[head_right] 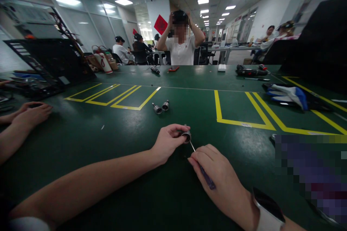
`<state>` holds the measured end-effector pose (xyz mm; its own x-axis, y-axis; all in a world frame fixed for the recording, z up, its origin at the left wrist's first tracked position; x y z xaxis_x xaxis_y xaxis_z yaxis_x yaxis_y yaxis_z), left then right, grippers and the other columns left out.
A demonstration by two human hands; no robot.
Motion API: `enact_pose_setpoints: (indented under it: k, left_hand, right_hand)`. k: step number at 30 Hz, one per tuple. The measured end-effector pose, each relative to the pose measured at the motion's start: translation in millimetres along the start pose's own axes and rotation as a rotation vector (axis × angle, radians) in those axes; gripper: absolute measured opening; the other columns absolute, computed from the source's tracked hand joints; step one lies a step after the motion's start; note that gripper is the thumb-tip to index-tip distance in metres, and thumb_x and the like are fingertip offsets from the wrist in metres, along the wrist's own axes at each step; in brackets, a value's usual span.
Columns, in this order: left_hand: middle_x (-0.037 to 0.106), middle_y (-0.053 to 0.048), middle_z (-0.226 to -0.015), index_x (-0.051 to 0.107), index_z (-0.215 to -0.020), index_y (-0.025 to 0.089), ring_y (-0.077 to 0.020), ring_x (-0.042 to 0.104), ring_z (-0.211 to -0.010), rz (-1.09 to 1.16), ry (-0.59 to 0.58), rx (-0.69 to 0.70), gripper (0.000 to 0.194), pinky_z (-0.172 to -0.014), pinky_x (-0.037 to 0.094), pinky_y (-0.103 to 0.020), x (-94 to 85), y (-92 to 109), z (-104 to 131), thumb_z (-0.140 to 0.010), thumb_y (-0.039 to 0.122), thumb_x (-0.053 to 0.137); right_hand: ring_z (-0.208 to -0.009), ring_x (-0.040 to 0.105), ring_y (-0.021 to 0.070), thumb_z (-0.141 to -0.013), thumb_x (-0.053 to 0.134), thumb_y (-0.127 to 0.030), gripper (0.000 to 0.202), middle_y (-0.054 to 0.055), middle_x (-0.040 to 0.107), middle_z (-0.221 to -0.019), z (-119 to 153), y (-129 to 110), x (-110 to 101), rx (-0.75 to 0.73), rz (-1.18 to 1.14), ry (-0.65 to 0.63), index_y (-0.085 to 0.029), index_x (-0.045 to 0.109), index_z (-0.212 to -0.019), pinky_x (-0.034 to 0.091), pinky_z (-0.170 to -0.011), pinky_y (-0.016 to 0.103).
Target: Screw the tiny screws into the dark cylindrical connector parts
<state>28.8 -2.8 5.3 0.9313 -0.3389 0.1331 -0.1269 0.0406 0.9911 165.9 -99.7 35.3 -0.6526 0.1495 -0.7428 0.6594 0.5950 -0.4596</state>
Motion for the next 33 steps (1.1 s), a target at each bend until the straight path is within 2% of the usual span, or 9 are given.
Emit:
enact_pose_setpoints:
  k: [6,9,12,15,17,22,33]
  left_hand:
    - [0.068,-0.007,-0.099,0.064,-0.081,0.012,-0.0112,0.066,-0.076,0.005,0.023,-0.004,0.02,-0.068,0.054,-0.024,3.5,2,1,-0.066,-0.002,0.062]
    - [0.068,-0.007,-0.098,0.064,-0.082,0.012,-0.0116,0.066,-0.074,-0.005,0.009,0.003,0.02,-0.066,0.054,-0.024,2.5,-1,0,-0.067,-0.001,0.063]
    - [0.067,-0.007,-0.1,0.064,-0.085,0.013,-0.013,0.066,-0.08,-0.012,0.001,0.012,0.021,-0.07,0.055,-0.026,-0.3,-4,-2,-0.069,0.001,0.063]
    - [0.067,-0.006,-0.101,0.064,-0.088,0.014,-0.0143,0.065,-0.085,0.001,0.009,-0.006,0.021,-0.075,0.056,-0.029,-2.1,-3,-3,-0.07,0.002,0.063]
    - [0.067,-0.006,-0.099,0.063,-0.088,0.014,-0.0145,0.065,-0.085,0.01,0.014,-0.021,0.022,-0.076,0.056,-0.03,-2.0,-1,-2,-0.069,0.002,0.064]
    - [0.067,-0.006,-0.096,0.063,-0.086,0.013,-0.0142,0.065,-0.083,0.023,0.012,-0.029,0.021,-0.076,0.056,-0.032,-1.4,2,-1,-0.069,0.002,0.064]
    - [0.066,-0.007,-0.101,0.063,-0.087,0.014,-0.015,0.065,-0.086,0.028,-0.008,-0.034,0.02,-0.078,0.056,-0.033,-2.8,0,-2,-0.07,0.003,0.065]
  right_hand:
    - [-0.075,0.056,0.0182,-0.089,0.045,-0.015,0.013,0.006,0.061,-0.083,2,-1,2,0.024,-0.019,0.007,-0.019,0.056,-0.084,0.047,-0.064,0.033]
    - [-0.077,0.058,0.0185,-0.088,0.048,-0.02,0.012,0.004,0.063,-0.081,4,2,-2,0.067,-0.115,0.075,-0.02,0.058,-0.081,0.046,-0.074,0.035]
    - [-0.084,0.061,0.0204,-0.089,0.048,-0.031,0.025,0.002,0.064,-0.07,7,13,-5,0.263,-0.296,0.134,-0.021,0.06,-0.07,0.043,-0.084,0.035]
    - [-0.081,0.061,0.021,-0.089,0.045,-0.042,0.039,0.002,0.061,-0.059,9,24,-4,0.511,-0.508,0.104,-0.021,0.059,-0.059,0.044,-0.076,0.032]
    - [-0.071,0.059,0.0189,-0.088,0.045,-0.046,0.041,0.001,0.059,-0.057,7,26,-1,0.581,-0.595,0.068,-0.021,0.059,-0.058,0.044,-0.069,0.03]
    - [-0.061,0.055,0.0155,-0.086,0.049,-0.048,0.04,0.001,0.061,-0.061,3,21,0,0.594,-0.569,-0.017,-0.019,0.062,-0.061,0.042,-0.06,0.028]
    - [-0.058,0.055,0.016,-0.084,0.049,-0.048,0.042,0.001,0.057,-0.053,5,19,-3,0.554,-0.613,-0.014,-0.02,0.06,-0.055,0.044,-0.058,0.028]
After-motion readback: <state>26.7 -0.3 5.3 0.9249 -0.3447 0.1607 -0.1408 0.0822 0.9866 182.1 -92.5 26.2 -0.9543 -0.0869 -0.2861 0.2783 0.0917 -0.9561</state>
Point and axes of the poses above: each hand's wrist, its own z-axis away from the middle knuckle, its own x-axis out of the palm, y = z × x, the point moved 2 cm from there along -z, towards the middle knuckle
